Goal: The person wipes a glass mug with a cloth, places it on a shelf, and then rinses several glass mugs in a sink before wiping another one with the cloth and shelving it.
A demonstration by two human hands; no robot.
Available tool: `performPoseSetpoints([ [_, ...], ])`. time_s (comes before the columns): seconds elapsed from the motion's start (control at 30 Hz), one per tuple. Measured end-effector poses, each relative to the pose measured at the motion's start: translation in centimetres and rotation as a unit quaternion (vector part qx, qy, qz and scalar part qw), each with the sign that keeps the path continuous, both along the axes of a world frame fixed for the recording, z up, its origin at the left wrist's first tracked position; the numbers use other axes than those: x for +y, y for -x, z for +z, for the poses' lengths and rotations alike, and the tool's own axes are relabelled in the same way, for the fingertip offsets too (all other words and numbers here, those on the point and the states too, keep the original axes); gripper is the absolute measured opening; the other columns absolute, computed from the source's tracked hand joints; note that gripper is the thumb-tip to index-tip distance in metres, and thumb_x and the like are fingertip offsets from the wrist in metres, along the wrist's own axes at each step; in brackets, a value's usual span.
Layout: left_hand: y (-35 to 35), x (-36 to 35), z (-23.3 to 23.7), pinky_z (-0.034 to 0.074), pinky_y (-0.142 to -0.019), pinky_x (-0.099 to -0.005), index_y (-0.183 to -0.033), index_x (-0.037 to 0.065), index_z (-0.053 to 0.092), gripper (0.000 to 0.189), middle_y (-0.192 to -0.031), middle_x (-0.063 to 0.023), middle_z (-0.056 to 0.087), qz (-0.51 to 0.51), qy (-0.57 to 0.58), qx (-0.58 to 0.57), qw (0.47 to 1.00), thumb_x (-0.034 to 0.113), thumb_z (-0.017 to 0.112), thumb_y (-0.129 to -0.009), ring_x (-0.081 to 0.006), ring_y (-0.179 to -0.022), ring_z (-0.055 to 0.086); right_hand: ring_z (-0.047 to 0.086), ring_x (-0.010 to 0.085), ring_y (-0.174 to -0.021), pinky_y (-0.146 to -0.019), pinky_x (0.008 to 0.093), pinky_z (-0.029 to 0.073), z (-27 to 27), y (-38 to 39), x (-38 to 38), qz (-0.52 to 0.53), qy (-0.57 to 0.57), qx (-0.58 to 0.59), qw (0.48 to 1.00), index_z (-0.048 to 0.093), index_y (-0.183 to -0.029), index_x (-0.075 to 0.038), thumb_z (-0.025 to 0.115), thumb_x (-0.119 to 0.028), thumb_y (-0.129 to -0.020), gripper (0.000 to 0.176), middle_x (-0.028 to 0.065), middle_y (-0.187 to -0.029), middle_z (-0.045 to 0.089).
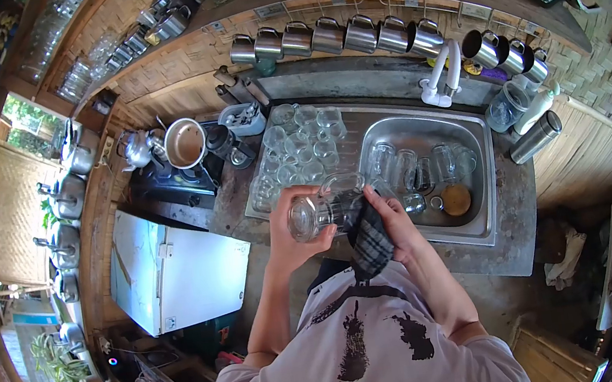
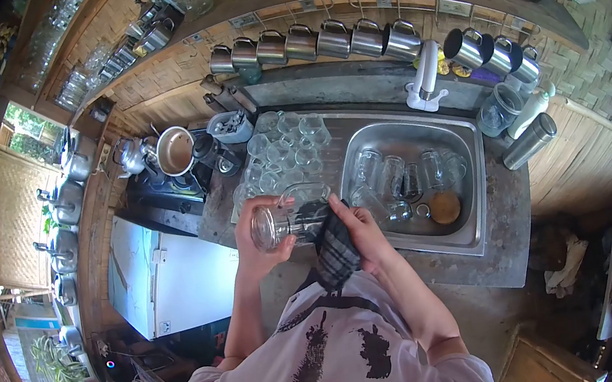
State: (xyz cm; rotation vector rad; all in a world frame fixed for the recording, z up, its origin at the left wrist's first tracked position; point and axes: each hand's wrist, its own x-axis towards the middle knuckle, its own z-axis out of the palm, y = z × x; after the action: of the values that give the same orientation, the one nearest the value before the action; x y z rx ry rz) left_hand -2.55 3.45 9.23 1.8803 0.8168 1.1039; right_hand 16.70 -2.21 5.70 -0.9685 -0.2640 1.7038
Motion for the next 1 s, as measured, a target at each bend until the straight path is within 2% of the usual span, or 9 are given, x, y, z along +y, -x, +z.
performPoseSetpoints([
  [0.17,-0.9,-0.8,-0.7,0.052,-0.082,-0.0336,-0.117,0.003,0.054,0.041,-0.109,-0.0108,0.067,0.060,0.230,-0.190,0.953,0.017,0.071,-0.083,-0.0190,-0.097,0.066,0.061,0.0101,-0.060,-0.050,0.0265,0.048,-0.4,1.0,-1.5,-0.049,-0.245,-0.211,0.945,0.064,-0.078,0.001,0.070,-0.031,-0.094,0.036,0.0011,-0.073,0.065],
  [0.23,-1.3,-0.6,-0.6,0.053,-0.079,-0.0363,-0.115,0.004,0.055,0.037,-0.108,-0.0117,0.067,0.104,0.406,-0.286,0.862,0.026,0.067,-0.088,-0.0216,-0.094,0.068,0.061,0.0139,-0.062,-0.049,0.0290,0.048,0.9,1.2,-1.9,-0.076,-0.381,-0.453,0.802,0.063,-0.077,0.002,0.082,-0.027,-0.081,0.035,0.0019,-0.072,0.064],
  [0.3,-1.3,-0.6,-0.7,0.055,-0.082,-0.0387,-0.114,0.003,0.056,0.039,-0.108,-0.0134,0.067,0.054,0.475,-0.308,0.823,0.037,0.056,-0.095,-0.0262,-0.094,0.068,0.062,0.0202,-0.061,-0.053,0.0319,0.050,0.9,0.3,-1.5,-0.060,-0.469,-0.699,0.537,0.064,-0.077,0.002,0.086,-0.029,-0.074,0.038,0.0058,-0.069,0.063],
  [0.33,-1.0,-0.5,-1.5,0.054,-0.083,-0.0390,-0.115,0.003,0.055,0.040,-0.108,-0.0137,0.068,0.048,0.502,-0.318,0.803,0.038,0.055,-0.095,-0.0269,-0.094,0.069,0.061,0.0237,-0.060,-0.054,0.0339,0.050,0.0,0.5,-1.0,-0.092,-0.487,-0.694,0.521,0.064,-0.078,0.001,0.089,-0.034,-0.066,0.044,0.0089,-0.071,0.062],
  [0.53,0.3,-1.7,-3.4,0.049,-0.095,-0.0411,-0.120,0.002,0.053,0.048,-0.111,-0.0107,0.063,0.097,0.330,-0.269,0.899,0.039,0.063,-0.091,-0.0259,-0.109,0.064,0.060,0.0174,-0.058,-0.053,0.0256,0.048,-2.0,2.0,-0.3,-0.146,-0.484,-0.523,0.686,0.063,-0.073,-0.001,0.079,-0.031,-0.083,0.035,0.0060,-0.069,0.065],
  [0.6,0.5,-2.0,-3.1,0.048,-0.095,-0.0375,-0.119,0.002,0.052,0.049,-0.115,-0.0104,0.061,0.103,0.209,-0.222,0.947,0.032,0.071,-0.085,-0.0233,-0.111,0.062,0.060,0.0142,-0.058,-0.055,0.0244,0.047,-2.2,2.3,-0.7,-0.091,-0.232,-0.267,0.931,0.065,-0.075,-0.001,0.071,-0.034,-0.091,0.037,0.0051,-0.069,0.066],
  [0.67,1.2,-2.3,-0.7,0.046,-0.094,-0.0314,-0.117,0.001,0.053,0.051,-0.120,-0.0100,0.058,0.047,0.092,-0.128,0.986,0.018,0.080,-0.077,-0.0185,-0.112,0.060,0.058,0.0069,-0.059,-0.054,0.0234,0.044,0.6,1.9,-0.2,-0.006,-0.031,-0.044,0.999,0.068,-0.078,-0.003,0.057,-0.042,-0.101,0.046,0.0009,-0.070,0.065],
  [0.9,1.3,-2.7,-1.7,0.046,-0.095,-0.0320,-0.118,0.001,0.054,0.044,-0.119,-0.0120,0.061,0.082,0.231,-0.273,0.930,0.021,0.073,-0.085,-0.0194,-0.109,0.062,0.062,0.0095,-0.064,-0.057,0.0231,0.046,0.9,2.4,-2.1,-0.031,-0.324,-0.322,0.889,0.073,-0.095,0.002,0.076,-0.026,-0.089,0.029,0.0031,-0.073,0.069],
  [1.0,0.9,-2.3,-1.6,0.048,-0.095,-0.0382,-0.123,0.002,0.051,0.046,-0.118,-0.0140,0.064,0.044,0.427,-0.353,0.831,0.032,0.063,-0.090,-0.0248,-0.107,0.063,0.062,0.0196,-0.061,-0.057,0.0282,0.047,0.7,1.4,-1.3,-0.080,-0.518,-0.622,0.581,0.068,-0.084,0.001,0.087,-0.033,-0.073,0.041,0.0075,-0.071,0.065],
])
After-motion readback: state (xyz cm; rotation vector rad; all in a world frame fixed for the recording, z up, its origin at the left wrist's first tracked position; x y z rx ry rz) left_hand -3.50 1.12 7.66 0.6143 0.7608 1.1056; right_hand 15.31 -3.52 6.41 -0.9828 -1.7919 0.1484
